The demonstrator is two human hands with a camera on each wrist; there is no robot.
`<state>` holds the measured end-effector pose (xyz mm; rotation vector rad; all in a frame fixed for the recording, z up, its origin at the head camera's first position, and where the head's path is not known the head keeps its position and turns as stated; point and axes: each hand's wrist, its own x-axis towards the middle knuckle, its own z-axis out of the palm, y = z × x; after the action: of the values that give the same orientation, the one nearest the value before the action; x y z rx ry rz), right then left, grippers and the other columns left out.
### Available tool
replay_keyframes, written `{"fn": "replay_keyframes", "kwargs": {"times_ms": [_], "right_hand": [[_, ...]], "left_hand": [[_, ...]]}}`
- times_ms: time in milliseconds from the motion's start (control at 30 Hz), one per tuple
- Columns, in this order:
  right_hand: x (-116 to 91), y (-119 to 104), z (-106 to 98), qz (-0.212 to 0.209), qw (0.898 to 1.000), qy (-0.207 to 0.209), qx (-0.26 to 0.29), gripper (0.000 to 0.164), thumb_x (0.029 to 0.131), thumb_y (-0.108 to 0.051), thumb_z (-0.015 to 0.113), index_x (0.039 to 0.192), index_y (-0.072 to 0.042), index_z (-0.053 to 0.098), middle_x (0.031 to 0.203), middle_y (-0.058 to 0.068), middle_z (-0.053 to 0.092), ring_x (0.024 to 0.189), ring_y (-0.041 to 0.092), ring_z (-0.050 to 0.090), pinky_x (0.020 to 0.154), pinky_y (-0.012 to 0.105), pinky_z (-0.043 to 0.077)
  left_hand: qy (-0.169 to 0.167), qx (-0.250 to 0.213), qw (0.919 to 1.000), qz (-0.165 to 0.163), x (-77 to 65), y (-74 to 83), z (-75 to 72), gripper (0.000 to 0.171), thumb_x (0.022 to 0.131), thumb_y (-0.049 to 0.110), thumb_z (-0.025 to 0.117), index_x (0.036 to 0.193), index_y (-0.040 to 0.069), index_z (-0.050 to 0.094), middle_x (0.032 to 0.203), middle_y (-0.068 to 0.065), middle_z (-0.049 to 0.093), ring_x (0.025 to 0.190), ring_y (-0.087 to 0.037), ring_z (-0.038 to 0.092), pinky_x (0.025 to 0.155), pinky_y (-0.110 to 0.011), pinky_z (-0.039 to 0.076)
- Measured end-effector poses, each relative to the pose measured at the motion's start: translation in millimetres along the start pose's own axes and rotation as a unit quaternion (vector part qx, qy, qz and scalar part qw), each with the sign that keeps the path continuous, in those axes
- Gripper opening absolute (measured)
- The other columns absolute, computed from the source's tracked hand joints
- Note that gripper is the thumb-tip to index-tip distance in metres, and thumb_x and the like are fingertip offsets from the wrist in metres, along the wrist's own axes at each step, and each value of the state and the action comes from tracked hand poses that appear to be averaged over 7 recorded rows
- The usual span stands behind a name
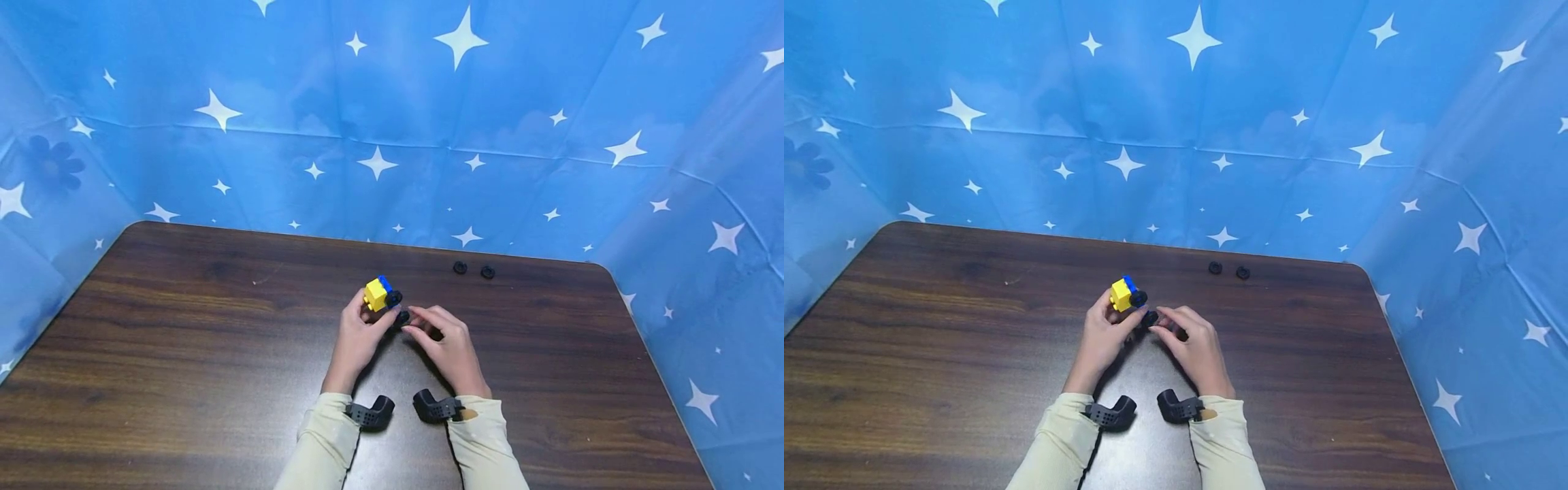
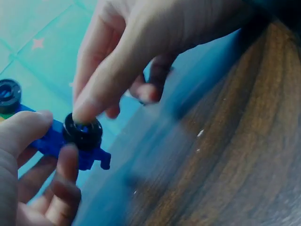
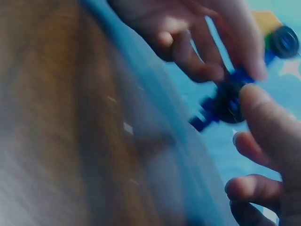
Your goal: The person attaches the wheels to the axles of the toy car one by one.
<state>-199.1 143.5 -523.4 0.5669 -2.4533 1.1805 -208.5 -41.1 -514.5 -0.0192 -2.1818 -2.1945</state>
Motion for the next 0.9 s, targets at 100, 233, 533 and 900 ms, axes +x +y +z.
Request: {"fn": "replay_keyframes", "kwargs": {"times_ms": [100,233,533,900], "right_hand": [[0.0,3.6,-4.1,0.018,1.0,0.012,0.017,0.026,0.096,-0.02,0.076,0.122,-0.013,0.077,0.096,-0.003,0.074,0.081,0.005,0.065,0.068,0.024,0.054],[1.2,7.9,-7.4,0.026,0.999,0.027,0.025,0.022,0.102,-0.021,0.068,0.121,-0.013,0.078,0.1,-0.003,0.076,0.085,0.005,0.066,0.074,0.024,0.053],[0.0,10.5,-8.5,0.026,0.999,0.032,0.036,0.021,0.105,-0.019,0.063,0.117,-0.012,0.079,0.1,-0.001,0.077,0.086,0.006,0.067,0.075,0.021,0.053],[-1.2,10.7,-9.2,0.036,0.998,0.033,0.035,0.022,0.106,-0.019,0.063,0.117,-0.009,0.078,0.097,-0.002,0.075,0.087,0.008,0.068,0.074,0.021,0.055]], "left_hand": [[-0.008,-0.031,0.9994,0.014,-0.7,0.6,-0.8,0.042,0.095,0.012,0.077,0.133,0.006,0.06,0.115,-0.018,0.074,0.077,-0.015,0.071,0.059,-0.024,0.056],[-0.032,-0.096,0.9943,0.036,-0.1,1.4,-2.0,0.047,0.095,0.001,0.073,0.139,-0.001,0.056,0.135,-0.027,0.066,0.08,-0.01,0.073,0.065,-0.025,0.061],[-0.092,-0.126,0.986,0.058,1.1,2.4,-5.0,0.055,0.09,-0.017,0.065,0.142,0.0,0.056,0.153,-0.026,0.052,0.139,-0.027,0.055,0.104,-0.021,0.052],[-0.151,-0.203,0.9622,0.101,-2.1,5.2,-11.8,0.053,0.1,0.003,0.029,0.147,-0.013,0.047,0.159,-0.033,0.038,0.121,-0.042,0.068,0.099,-0.03,0.058]]}}
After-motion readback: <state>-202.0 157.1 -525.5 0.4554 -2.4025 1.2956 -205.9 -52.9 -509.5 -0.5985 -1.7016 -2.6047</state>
